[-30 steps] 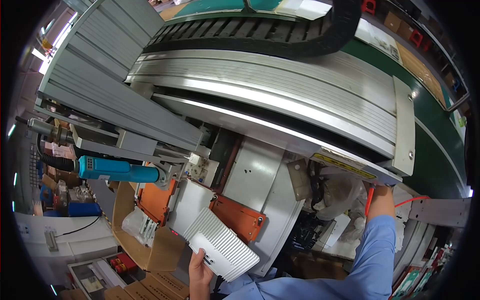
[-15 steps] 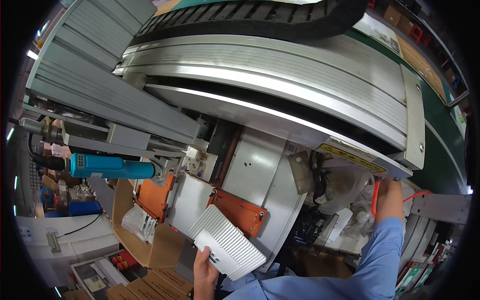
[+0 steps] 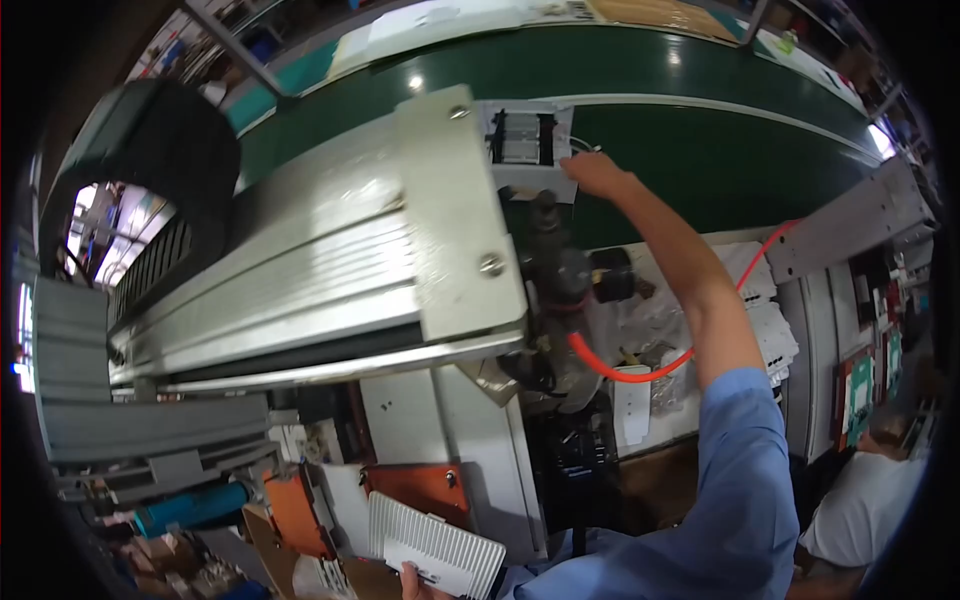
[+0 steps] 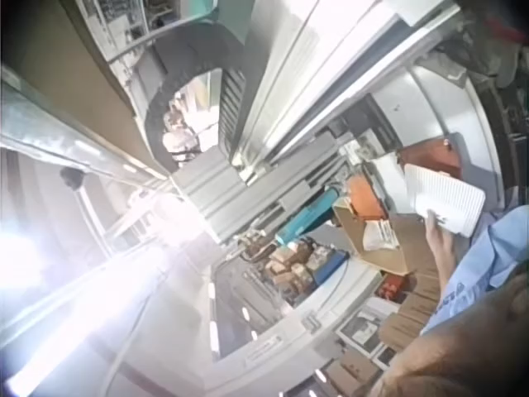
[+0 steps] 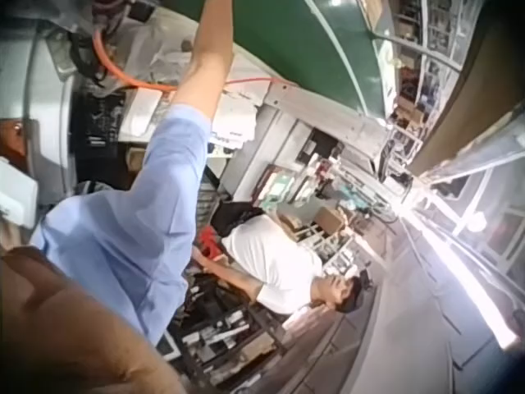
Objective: The recorder is assembling white plastic housings, fitting internal components, and using a machine jig to secure them before placing finished parts into a shipping box.
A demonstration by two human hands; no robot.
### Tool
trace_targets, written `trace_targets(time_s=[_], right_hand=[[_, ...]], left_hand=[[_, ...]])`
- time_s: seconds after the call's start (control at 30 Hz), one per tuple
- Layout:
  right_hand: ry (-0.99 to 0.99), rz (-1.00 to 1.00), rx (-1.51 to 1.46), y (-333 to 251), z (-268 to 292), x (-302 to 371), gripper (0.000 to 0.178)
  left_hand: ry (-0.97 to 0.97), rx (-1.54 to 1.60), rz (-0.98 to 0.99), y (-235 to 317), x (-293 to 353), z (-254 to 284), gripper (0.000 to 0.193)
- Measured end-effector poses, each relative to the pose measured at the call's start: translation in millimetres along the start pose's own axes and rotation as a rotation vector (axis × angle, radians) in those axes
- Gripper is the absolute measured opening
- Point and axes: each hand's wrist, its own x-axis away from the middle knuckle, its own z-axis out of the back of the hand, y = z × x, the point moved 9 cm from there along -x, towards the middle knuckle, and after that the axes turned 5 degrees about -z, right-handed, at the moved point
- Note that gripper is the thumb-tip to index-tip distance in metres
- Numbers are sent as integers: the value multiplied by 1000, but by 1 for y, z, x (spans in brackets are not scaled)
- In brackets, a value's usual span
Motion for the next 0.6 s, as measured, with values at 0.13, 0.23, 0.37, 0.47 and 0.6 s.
trace_targets(time_s=[0.13, 0.23, 0.37, 0.47, 0.6], right_hand=[[70, -34, 16, 12, 0, 29, 23], [22, -60, 68, 23, 1, 33, 21], [-97, -181, 107, 26, 6, 34, 33], [-96, -202, 82, 11, 41, 57, 44], [303, -208, -188, -3, 145, 116, 33]], left_hand=[[19, -39, 10, 5, 1, -8, 53], [-20, -42, -4, 6, -1, -12, 54], [-288, -425, -427, 28, 17, -18, 50], [-341, 338, -91, 19, -4, -24, 46], [-368, 333, -89, 13, -27, -6, 49]])
